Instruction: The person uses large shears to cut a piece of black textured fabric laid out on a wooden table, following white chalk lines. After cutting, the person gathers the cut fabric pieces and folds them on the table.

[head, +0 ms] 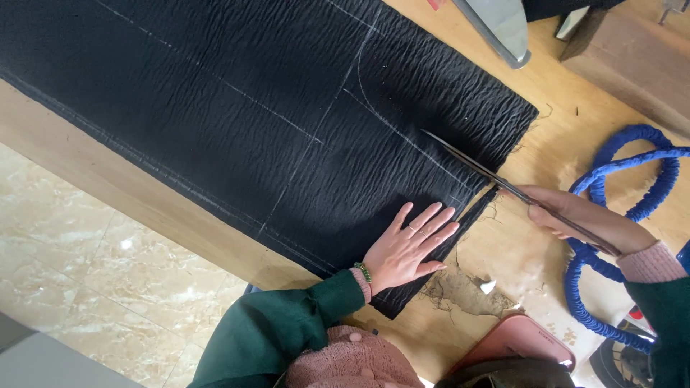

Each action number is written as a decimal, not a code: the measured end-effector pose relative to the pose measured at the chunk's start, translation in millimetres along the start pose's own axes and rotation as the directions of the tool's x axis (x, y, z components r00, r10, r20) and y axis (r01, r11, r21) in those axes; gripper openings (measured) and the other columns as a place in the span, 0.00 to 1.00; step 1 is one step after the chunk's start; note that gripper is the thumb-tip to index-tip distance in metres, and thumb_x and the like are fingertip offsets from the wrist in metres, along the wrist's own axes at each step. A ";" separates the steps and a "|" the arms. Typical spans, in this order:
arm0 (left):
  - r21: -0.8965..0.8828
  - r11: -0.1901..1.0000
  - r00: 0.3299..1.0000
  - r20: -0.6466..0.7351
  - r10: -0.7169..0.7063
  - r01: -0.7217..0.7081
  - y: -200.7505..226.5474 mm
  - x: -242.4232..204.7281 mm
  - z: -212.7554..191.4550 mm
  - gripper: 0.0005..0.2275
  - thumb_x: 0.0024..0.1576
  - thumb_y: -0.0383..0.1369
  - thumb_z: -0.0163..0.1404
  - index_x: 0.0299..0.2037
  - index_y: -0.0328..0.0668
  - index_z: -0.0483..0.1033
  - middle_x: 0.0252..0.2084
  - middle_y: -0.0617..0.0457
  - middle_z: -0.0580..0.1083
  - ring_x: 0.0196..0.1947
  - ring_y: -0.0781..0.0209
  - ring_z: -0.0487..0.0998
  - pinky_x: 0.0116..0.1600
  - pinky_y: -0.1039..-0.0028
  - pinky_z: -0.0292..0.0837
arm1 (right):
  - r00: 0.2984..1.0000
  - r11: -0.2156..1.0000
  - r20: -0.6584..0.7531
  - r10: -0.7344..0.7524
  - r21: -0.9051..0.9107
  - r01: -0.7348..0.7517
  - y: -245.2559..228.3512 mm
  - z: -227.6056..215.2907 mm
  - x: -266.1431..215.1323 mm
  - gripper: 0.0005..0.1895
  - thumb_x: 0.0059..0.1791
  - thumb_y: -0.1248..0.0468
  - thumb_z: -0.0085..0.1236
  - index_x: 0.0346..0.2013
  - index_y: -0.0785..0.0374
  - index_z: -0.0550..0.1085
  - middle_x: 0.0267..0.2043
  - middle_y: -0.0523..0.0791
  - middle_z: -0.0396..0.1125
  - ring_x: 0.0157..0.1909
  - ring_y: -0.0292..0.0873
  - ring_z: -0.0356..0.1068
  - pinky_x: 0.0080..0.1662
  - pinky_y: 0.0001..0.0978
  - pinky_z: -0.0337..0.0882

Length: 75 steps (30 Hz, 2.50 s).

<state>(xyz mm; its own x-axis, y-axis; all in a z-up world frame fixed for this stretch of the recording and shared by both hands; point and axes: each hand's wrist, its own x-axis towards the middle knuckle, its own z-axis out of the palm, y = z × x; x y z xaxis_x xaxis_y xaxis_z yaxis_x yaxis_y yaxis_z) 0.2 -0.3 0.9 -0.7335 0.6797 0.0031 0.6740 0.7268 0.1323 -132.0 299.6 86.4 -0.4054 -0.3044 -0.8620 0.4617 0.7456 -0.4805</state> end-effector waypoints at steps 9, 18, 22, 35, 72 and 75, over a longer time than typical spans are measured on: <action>-0.010 1.000 1.000 -0.011 -0.005 0.005 -0.4 -0.9 0.7 0.38 0.66 0.65 0.38 0.79 0.53 0.47 0.81 0.52 0.45 0.81 0.55 0.47 0.79 0.50 0.43 | 0.865 0.833 0.184 -0.468 -0.234 0.501 -22.2 -2.2 34.3 0.35 0.51 0.43 0.36 0.67 0.59 0.65 0.69 0.42 0.64 0.68 0.37 0.62 0.67 0.32 0.57; -0.023 1.000 0.999 -0.030 -0.012 0.011 -0.7 -2.2 2.0 0.37 0.65 0.64 0.39 0.78 0.54 0.48 0.81 0.52 0.46 0.81 0.56 0.48 0.78 0.50 0.45 | 0.988 0.988 0.056 -0.144 0.060 0.141 -33.9 11.1 26.1 0.28 0.53 0.45 0.41 0.55 0.60 0.75 0.24 0.40 0.45 0.25 0.36 0.44 0.26 0.27 0.45; -0.019 1.000 1.000 -0.029 -0.010 0.009 -0.7 -2.3 1.9 0.37 0.66 0.65 0.39 0.78 0.54 0.47 0.81 0.53 0.46 0.81 0.56 0.48 0.78 0.51 0.46 | 0.998 0.963 -0.021 -0.051 -0.264 0.044 -55.8 18.7 27.8 0.28 0.54 0.41 0.32 0.52 0.50 0.75 0.31 0.40 0.57 0.33 0.36 0.53 0.33 0.28 0.57; -0.032 0.999 0.999 -0.037 -0.013 0.012 -1.1 -3.4 4.7 0.37 0.66 0.64 0.39 0.78 0.53 0.46 0.81 0.53 0.46 0.81 0.56 0.47 0.78 0.52 0.48 | 0.987 0.956 -0.082 -0.138 -0.270 0.112 -63.8 32.4 35.9 0.25 0.58 0.41 0.37 0.29 0.56 0.63 0.24 0.39 0.49 0.24 0.34 0.49 0.27 0.29 0.53; -0.375 0.902 0.970 -0.191 0.153 -0.216 -81.9 -85.5 -13.8 0.35 0.58 0.55 0.54 0.71 0.44 0.64 0.80 0.45 0.52 0.82 0.51 0.47 0.79 0.46 0.50 | 0.947 0.999 -0.320 0.011 0.047 0.004 -158.3 124.3 25.1 0.27 0.57 0.41 0.39 0.32 0.61 0.69 0.22 0.42 0.50 0.22 0.37 0.47 0.25 0.29 0.52; -0.325 0.919 0.969 -0.170 0.178 -0.226 -110.1 -98.8 -20.3 0.35 0.57 0.57 0.53 0.70 0.45 0.65 0.79 0.45 0.52 0.81 0.50 0.47 0.78 0.46 0.50 | 0.954 0.986 -0.279 0.106 0.152 -0.065 -164.7 132.2 22.9 0.32 0.55 0.39 0.37 0.38 0.64 0.76 0.21 0.43 0.47 0.22 0.38 0.44 0.25 0.29 0.47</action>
<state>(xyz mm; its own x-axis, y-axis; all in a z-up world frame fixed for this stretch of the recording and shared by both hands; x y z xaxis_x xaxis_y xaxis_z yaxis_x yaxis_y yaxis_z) -3.4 -149.4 6.1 -0.6061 0.7710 0.1954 0.7561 0.4821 0.4426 -113.0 91.4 124.4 -0.5586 -0.0463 -0.8282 0.6012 0.6653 -0.4426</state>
